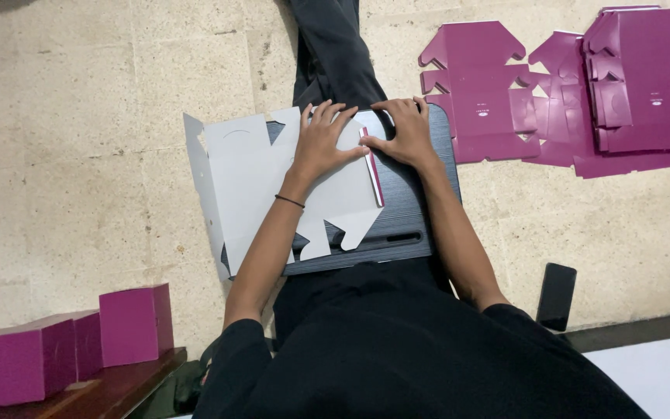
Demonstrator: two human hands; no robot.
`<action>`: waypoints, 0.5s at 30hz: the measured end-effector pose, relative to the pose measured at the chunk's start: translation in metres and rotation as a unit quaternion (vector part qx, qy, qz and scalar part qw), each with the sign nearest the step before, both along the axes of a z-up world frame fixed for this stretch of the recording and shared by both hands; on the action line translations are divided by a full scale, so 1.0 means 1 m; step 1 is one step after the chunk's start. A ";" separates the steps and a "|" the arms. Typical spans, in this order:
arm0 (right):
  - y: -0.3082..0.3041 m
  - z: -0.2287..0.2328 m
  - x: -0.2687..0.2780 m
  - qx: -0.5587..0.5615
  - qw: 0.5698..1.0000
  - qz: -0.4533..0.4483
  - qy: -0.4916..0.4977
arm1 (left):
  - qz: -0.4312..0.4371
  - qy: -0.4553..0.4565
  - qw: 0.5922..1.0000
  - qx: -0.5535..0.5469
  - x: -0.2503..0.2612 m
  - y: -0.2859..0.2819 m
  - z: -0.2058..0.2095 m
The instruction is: Fold a cardboard box template into its final shape
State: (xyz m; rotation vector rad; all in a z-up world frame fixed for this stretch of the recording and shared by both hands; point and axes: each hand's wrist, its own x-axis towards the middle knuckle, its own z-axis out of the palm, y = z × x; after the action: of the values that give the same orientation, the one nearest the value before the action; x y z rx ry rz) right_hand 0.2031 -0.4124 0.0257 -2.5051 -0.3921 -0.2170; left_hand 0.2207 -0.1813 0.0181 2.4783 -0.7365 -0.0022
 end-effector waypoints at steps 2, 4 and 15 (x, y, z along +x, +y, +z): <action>-0.002 -0.003 0.001 0.000 1.000 0.002 0.003 | 0.000 0.001 1.000 -0.001 0.002 0.000 -0.004; -0.003 -0.006 0.002 0.005 1.000 0.002 -0.002 | -0.001 0.003 1.000 -0.003 0.003 0.000 -0.007; -0.003 -0.010 0.003 0.003 1.000 0.000 0.016 | 0.000 0.010 1.000 -0.007 0.000 0.000 0.001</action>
State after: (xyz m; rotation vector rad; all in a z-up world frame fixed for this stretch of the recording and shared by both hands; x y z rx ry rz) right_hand 0.2063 -0.4158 0.0161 -2.4993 -0.3774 -0.1768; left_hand 0.2210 -0.1808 0.0192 2.4615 -0.7265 -0.0227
